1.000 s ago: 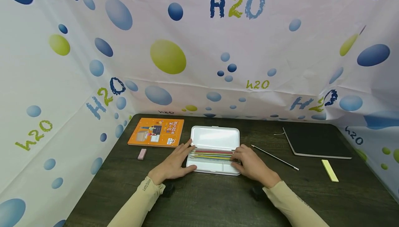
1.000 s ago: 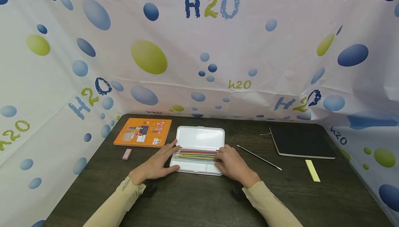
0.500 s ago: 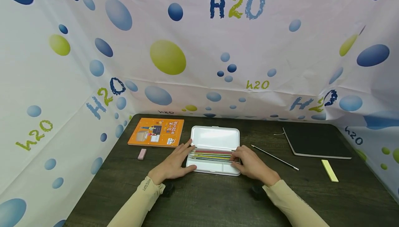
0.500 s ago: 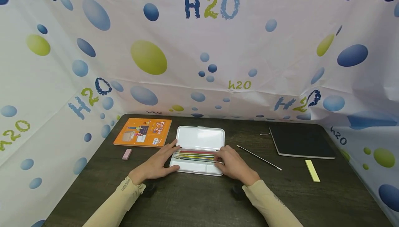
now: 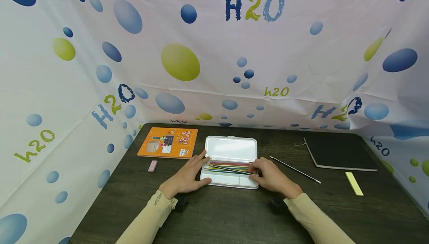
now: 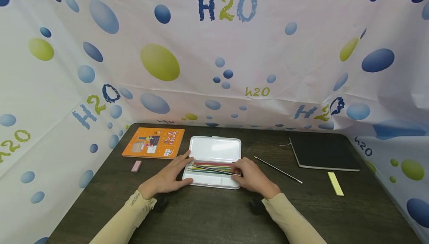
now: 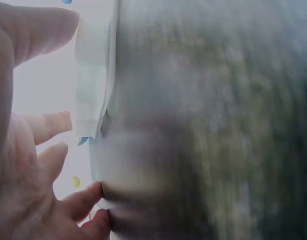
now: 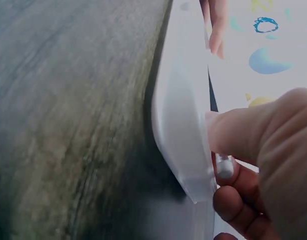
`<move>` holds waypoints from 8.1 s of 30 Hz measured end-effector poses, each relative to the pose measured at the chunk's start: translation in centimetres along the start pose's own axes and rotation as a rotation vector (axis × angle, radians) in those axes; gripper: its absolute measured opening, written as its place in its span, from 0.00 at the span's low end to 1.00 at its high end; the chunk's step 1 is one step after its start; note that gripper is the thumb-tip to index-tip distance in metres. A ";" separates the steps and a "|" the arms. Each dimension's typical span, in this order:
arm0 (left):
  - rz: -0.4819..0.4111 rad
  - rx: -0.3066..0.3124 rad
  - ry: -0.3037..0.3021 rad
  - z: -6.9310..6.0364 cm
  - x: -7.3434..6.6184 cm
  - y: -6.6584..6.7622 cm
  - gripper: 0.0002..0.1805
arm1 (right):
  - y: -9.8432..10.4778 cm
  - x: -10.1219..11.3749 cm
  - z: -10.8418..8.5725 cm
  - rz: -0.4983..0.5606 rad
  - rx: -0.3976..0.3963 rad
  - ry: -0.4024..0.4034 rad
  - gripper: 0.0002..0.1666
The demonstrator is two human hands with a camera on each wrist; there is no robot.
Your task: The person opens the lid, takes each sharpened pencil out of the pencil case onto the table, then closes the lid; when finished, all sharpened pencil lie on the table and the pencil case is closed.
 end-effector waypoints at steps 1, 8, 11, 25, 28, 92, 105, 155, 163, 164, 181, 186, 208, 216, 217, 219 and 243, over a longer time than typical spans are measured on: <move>-0.001 0.001 0.001 0.0 0.0 0.0 0.44 | 0.1 -0.1 -0.1 0.016 -0.004 -0.013 0.09; -0.001 -0.003 -0.003 0.1 0.1 -0.2 0.43 | 1.4 -1.0 -1.2 0.118 -0.096 -0.097 0.05; 0.002 -0.013 -0.008 0.1 0.1 -0.2 0.43 | 2.2 -1.4 -1.9 0.132 -0.156 -0.121 0.04; -0.004 -0.013 -0.013 0.0 -0.1 -0.1 0.44 | 6.8 -3.0 -7.2 0.103 -0.389 -0.157 0.08; 0.001 -0.012 -0.008 0.0 0.0 -0.1 0.44 | 8.1 -3.4 -8.7 0.077 -0.412 -0.172 0.07; -0.019 -0.009 -0.011 -0.2 -0.2 0.1 0.43 | 8.3 -3.8 -10.9 -0.256 -0.299 -0.243 0.04; -0.004 -0.001 0.003 -0.1 0.0 0.0 0.44 | 3.9 -1.9 -4.6 -0.120 -0.198 -0.121 0.08; 0.003 -0.023 -0.026 -0.1 -0.1 -0.1 0.44 | -0.5 1.3 0.3 -0.177 -0.070 0.082 0.05; 0.006 -0.022 -0.028 0.0 -0.1 -0.1 0.44 | -0.6 0.9 0.5 -0.120 -0.030 -0.009 0.05; 0.004 -0.021 -0.029 0.0 -0.1 -0.1 0.44 | -0.6 0.9 0.5 -0.115 -0.027 -0.012 0.05; -0.003 -0.020 -0.024 0.0 0.0 -0.1 0.44 | 0.1 0.6 0.1 -0.035 -0.064 -0.007 0.07; -0.011 -0.016 -0.017 0.0 0.0 0.0 0.44 | 0.9 0.4 -0.4 -0.008 -0.115 0.001 0.07; -0.005 -0.021 -0.015 0.0 0.0 -0.1 0.45 | 6.4 -1.8 -8.1 -0.039 -0.284 -0.132 0.08; -0.005 -0.022 -0.017 0.1 0.0 -0.2 0.44 | 8.7 -3.2 -13.3 -0.099 -0.342 -0.230 0.10; -0.008 -0.022 -0.019 0.0 0.0 -0.1 0.44 | 8.9 -3.4 -13.9 -0.105 -0.346 -0.246 0.09; -0.012 -0.025 -0.022 0.0 0.1 -0.1 0.44 | 9.2 -3.8 -14.7 -0.127 -0.351 -0.271 0.10; -0.011 -0.029 -0.021 -0.1 0.0 -0.1 0.44 | 8.2 -3.7 -15.2 -0.310 -0.318 -0.177 0.14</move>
Point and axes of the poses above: each hand's wrist, its own z-axis towards the middle knuckle, its own y-axis out of the back of the hand, x = y × z, the point moved 8 cm from there along z, towards the middle knuckle, and after that the axes turned 12 degrees about y, right-handed, at the moved point
